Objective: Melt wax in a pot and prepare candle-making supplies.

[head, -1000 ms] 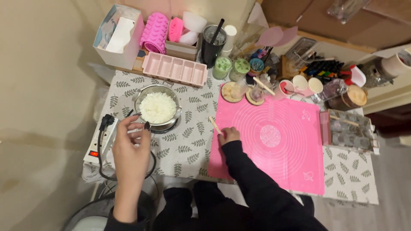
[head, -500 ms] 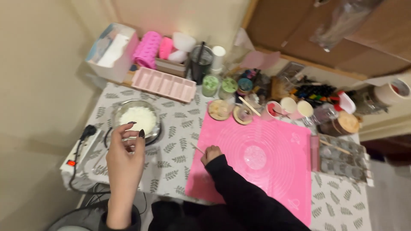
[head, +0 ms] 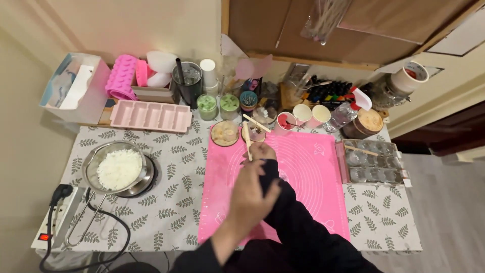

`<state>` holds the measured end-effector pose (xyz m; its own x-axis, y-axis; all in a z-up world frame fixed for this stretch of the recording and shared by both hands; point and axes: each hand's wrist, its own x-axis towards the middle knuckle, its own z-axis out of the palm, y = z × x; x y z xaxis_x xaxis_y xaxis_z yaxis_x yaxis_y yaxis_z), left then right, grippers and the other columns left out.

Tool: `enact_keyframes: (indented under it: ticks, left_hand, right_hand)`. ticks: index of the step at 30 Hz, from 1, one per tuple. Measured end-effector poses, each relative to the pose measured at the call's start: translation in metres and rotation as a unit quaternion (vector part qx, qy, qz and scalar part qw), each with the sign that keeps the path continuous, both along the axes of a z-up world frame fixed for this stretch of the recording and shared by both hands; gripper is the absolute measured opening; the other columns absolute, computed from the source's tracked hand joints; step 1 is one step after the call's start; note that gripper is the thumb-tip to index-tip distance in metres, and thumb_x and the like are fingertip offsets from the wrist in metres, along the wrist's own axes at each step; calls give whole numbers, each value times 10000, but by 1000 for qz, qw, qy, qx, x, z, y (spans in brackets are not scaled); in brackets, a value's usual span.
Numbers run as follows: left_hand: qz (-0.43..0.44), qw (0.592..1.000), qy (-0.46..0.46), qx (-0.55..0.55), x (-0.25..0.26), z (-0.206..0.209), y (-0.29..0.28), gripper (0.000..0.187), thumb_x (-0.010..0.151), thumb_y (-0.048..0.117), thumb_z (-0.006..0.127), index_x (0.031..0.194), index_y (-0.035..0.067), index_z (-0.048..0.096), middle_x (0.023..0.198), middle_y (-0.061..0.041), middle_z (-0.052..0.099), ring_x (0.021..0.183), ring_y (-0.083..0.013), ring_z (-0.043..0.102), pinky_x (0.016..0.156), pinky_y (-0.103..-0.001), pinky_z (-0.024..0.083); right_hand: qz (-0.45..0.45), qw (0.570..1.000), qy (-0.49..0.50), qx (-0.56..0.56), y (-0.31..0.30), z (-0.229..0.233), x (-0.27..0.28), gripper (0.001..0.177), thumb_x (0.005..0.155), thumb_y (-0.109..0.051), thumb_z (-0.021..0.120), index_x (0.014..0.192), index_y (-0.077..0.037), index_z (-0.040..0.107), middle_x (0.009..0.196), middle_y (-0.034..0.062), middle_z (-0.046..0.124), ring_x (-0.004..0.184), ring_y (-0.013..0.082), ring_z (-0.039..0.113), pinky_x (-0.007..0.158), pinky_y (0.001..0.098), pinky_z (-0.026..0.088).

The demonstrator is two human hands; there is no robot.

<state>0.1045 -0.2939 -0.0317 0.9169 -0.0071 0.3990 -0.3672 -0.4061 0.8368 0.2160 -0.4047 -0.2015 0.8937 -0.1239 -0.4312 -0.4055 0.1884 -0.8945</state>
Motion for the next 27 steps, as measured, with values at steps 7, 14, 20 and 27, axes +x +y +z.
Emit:
enact_keyframes:
  ticks: [7,14,20,27]
  left_hand:
    - [32,997,-15,76,34,-47,-35,411,976,192,726,1288,28,514,803,-86,646,696,-291,671,588,-412,520]
    - [42,983,-178,7,21,32,-42,494,920,176,728,1266,-1,423,727,-100,545,588,-283,592,532,-369,483]
    - [-25,998,-59,22,42,-21,-51,383,948,162,787,1173,51,497,585,-24,505,474,-156,540,475,-298,432]
    - [-197,877,261,-351,19,-9,-56,283,994,143,613,1241,84,487,744,82,570,611,-8,472,525,-196,330]
  right_hand:
    - [-57,998,-16,3,-14,6,37,192,928,-153,600,990,28,611,730,162,698,511,229,647,430,327,517]
    - [-122,992,-30,9,-23,20,63,186,933,-161,586,980,19,601,727,155,701,515,235,648,433,341,526]
    - [-162,986,-27,39,-30,25,63,178,938,-156,575,978,16,592,737,152,697,533,239,645,451,347,531]
    - [-175,942,6,286,-21,18,101,145,948,-97,555,1006,36,569,821,156,664,642,240,621,568,339,537]
